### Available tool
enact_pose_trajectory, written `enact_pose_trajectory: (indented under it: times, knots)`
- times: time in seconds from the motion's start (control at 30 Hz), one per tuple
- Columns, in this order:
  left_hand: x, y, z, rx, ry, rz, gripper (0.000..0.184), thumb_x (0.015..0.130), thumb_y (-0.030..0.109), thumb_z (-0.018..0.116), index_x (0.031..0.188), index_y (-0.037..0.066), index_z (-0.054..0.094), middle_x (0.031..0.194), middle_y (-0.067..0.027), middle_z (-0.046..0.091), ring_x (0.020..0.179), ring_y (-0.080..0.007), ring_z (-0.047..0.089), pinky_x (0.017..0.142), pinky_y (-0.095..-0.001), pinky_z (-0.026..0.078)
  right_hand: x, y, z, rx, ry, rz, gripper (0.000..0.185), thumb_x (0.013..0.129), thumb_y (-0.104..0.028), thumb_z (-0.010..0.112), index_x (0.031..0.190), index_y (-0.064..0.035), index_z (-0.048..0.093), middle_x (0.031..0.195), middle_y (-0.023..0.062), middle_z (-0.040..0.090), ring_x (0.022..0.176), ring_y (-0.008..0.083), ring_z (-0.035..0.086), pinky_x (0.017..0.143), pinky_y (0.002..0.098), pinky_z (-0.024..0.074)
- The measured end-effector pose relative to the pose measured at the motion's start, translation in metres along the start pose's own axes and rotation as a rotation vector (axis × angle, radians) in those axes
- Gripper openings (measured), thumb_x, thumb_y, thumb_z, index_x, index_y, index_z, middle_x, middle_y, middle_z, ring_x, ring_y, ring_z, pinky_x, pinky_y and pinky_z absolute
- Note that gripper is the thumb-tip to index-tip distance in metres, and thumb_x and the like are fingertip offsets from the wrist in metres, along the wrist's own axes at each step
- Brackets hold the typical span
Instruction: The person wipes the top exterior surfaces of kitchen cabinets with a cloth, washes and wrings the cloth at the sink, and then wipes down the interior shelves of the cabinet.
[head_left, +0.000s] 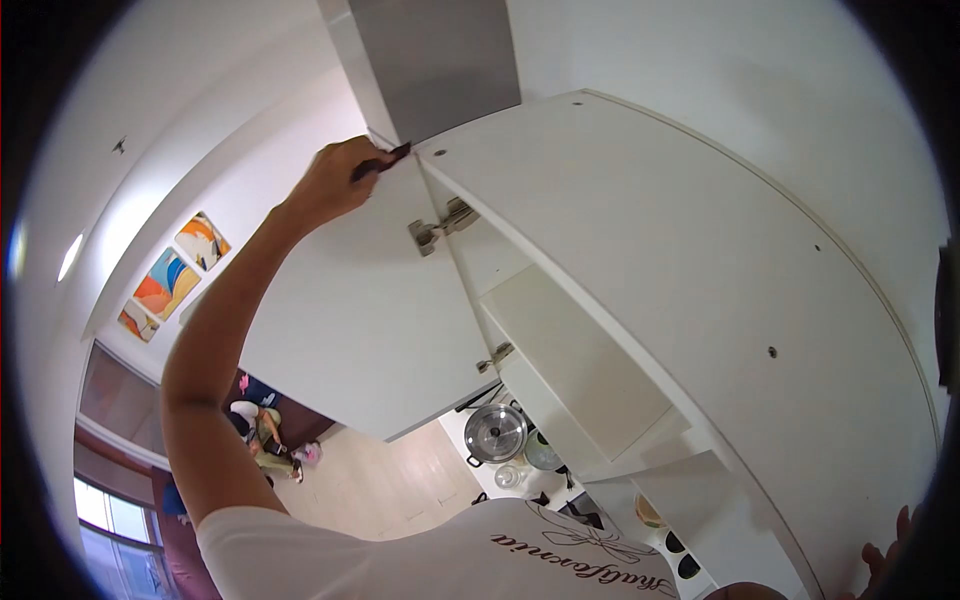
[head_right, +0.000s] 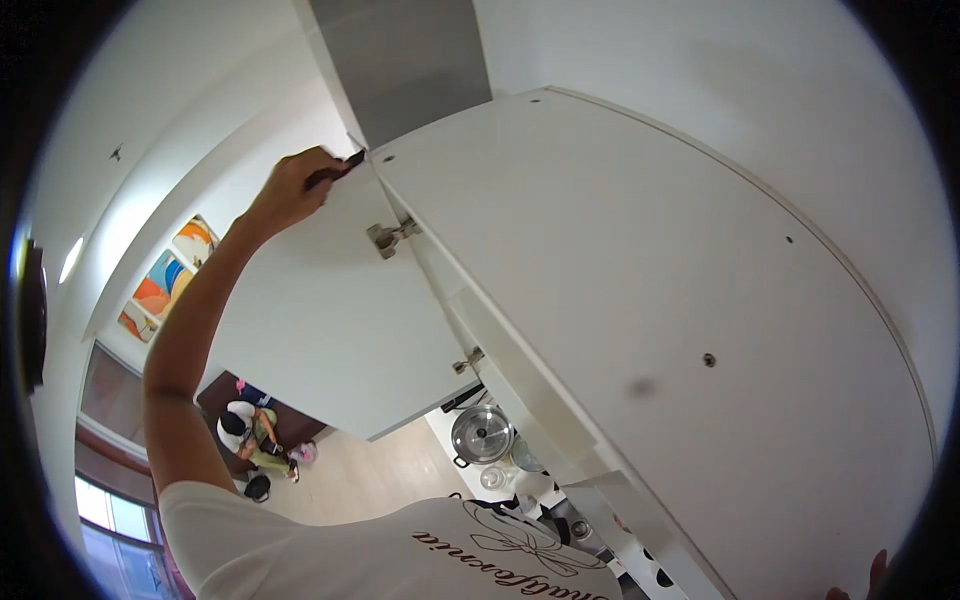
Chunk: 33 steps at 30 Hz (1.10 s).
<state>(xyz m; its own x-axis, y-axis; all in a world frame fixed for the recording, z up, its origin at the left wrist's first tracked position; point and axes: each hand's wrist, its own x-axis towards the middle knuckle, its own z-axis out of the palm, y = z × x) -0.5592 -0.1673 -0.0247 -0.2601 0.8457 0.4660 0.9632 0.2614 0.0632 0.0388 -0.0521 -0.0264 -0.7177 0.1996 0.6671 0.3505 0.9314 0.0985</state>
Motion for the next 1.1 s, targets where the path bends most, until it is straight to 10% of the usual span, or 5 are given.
enact_pose_trajectory:
  times: [0.23,0.5,0.77,0.9,1.1]
  knots:
    - [-0.159,-0.031,-0.069,0.39,0.234,-0.282,0.016,0.071,0.003,0.052,0.082,0.003,0.064,0.085,-0.0103,0.062,0.08,-0.0283,0.061,0.072,-0.0363,0.048,-0.003,-0.012,-0.001,-0.066,-0.001,0.041,0.045,0.091,-0.031,0.046,0.125,-0.0018,0.039,0.124,0.0288,0.035,0.106,0.0386,0.052,0.064,0.0379,0.0579]
    - [-0.325,-0.093,-0.129,1.154,0.303,-1.132,0.02,0.074,0.02,0.053,0.084,0.01,0.067,0.082,-0.0117,0.065,0.075,-0.0301,0.063,0.07,-0.0391,0.049,0.005,-0.026,-0.003,0.01,-0.016,0.267,0.044,0.089,-0.034,0.05,0.119,-0.0016,0.046,0.124,0.0253,0.038,0.105,0.0353,0.053,0.067,0.0392,0.0571]
    - [-0.251,-0.028,-0.14,0.376,0.961,-0.439,0.022,0.08,0.005,0.051,0.096,0.008,0.065,0.089,-0.0061,0.065,0.079,-0.0172,0.063,0.073,-0.0288,0.047,0.014,-0.039,0.008,0.061,0.074,0.249,0.04,0.09,-0.029,0.05,0.112,0.005,0.048,0.121,0.0251,0.041,0.105,0.0349,0.053,0.07,0.0383,0.0561]
    - [-0.172,-0.014,-0.088,0.488,0.77,-0.155,0.018,0.076,0.002,0.053,0.09,0.009,0.062,0.09,-0.0083,0.06,0.079,-0.0255,0.061,0.073,-0.0334,0.049,0.012,-0.04,0.01,0.054,0.119,0.238,0.04,0.092,-0.028,0.048,0.11,0.0075,0.048,0.119,0.0246,0.042,0.105,0.0345,0.052,0.069,0.0369,0.056]
    - [-0.091,-0.011,-0.005,0.699,0.644,-0.335,0.004,0.074,0.01,0.059,0.077,0.012,0.058,0.08,-0.0063,0.056,0.071,-0.0283,0.059,0.059,-0.04,0.049,0.016,-0.041,0.013,-0.029,0.125,0.2,0.039,0.09,-0.029,0.051,0.109,0.0057,0.051,0.116,0.024,0.047,0.105,0.0335,0.053,0.067,0.0347,0.0559]
